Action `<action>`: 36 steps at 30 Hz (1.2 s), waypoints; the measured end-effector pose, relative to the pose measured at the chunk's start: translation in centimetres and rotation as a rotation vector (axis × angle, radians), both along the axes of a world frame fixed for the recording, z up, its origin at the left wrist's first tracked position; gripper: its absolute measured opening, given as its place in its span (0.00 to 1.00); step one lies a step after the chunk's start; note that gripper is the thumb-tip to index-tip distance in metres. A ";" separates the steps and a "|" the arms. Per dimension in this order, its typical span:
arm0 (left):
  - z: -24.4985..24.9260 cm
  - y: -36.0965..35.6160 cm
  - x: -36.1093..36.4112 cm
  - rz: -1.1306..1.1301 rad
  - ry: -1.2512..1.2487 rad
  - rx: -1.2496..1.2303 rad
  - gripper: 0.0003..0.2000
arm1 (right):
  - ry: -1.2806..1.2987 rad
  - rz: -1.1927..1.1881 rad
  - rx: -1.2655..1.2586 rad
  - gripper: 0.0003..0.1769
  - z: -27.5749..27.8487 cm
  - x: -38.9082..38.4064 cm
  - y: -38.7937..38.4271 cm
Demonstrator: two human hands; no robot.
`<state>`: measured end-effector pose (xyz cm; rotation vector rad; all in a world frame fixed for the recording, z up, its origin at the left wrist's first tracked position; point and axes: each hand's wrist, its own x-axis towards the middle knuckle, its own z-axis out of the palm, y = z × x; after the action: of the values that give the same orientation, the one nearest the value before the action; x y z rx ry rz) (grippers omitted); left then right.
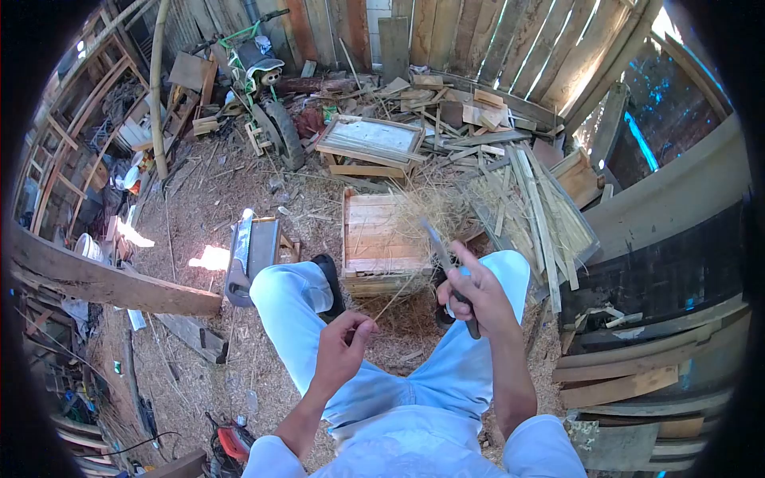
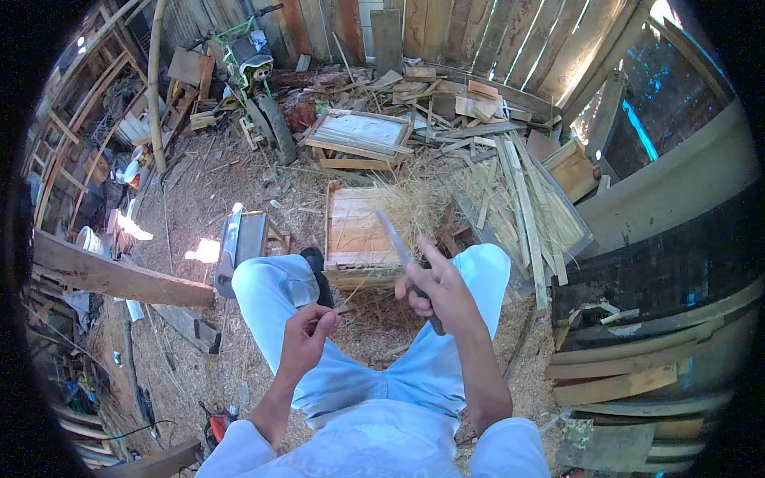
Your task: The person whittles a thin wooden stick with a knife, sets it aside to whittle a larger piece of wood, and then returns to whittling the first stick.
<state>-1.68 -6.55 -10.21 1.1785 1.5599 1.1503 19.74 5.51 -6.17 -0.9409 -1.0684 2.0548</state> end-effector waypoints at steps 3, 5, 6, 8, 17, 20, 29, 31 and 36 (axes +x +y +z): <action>0.7 0.5 0.8 -0.016 -0.045 -0.011 0.07 | -0.003 0.149 -0.043 0.33 -0.1 -1.4 -1.2; 0.2 0.8 1.3 -0.042 -0.033 -0.005 0.06 | 0.090 0.370 -0.059 0.25 -0.6 -3.0 -2.2; 0.0 0.8 1.5 -0.062 -0.016 -0.005 0.06 | 0.088 0.369 -0.060 0.25 -1.0 -3.1 -2.2; 0.0 0.7 1.7 -0.058 -0.060 0.014 0.06 | 0.102 0.379 -0.094 0.18 -1.8 -3.5 -2.3; 1.8 -0.5 0.6 -0.137 -0.180 -0.083 0.07 | 0.032 0.259 -0.105 0.15 0.6 0.1 0.7; 1.0 -1.1 0.0 -0.143 -0.190 -0.097 0.06 | 0.008 0.092 -0.050 0.15 0.8 2.6 2.9; 0.7 0.0 0.5 -0.027 -0.199 -0.110 0.08 | -0.161 0.366 -0.015 0.24 1.9 -0.3 -0.2; 0.9 0.4 1.4 -0.023 -0.190 -0.082 0.09 | -0.045 0.425 -0.074 0.22 0.2 -2.7 -2.4; 1.9 0.1 1.2 -0.095 -0.172 -0.036 0.08 | 0.049 0.379 -0.126 0.16 -1.0 -2.5 -2.0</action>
<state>-0.53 -6.43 -8.31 1.0885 1.3749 1.1264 17.25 3.55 -7.13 -0.7887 -1.1719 2.4647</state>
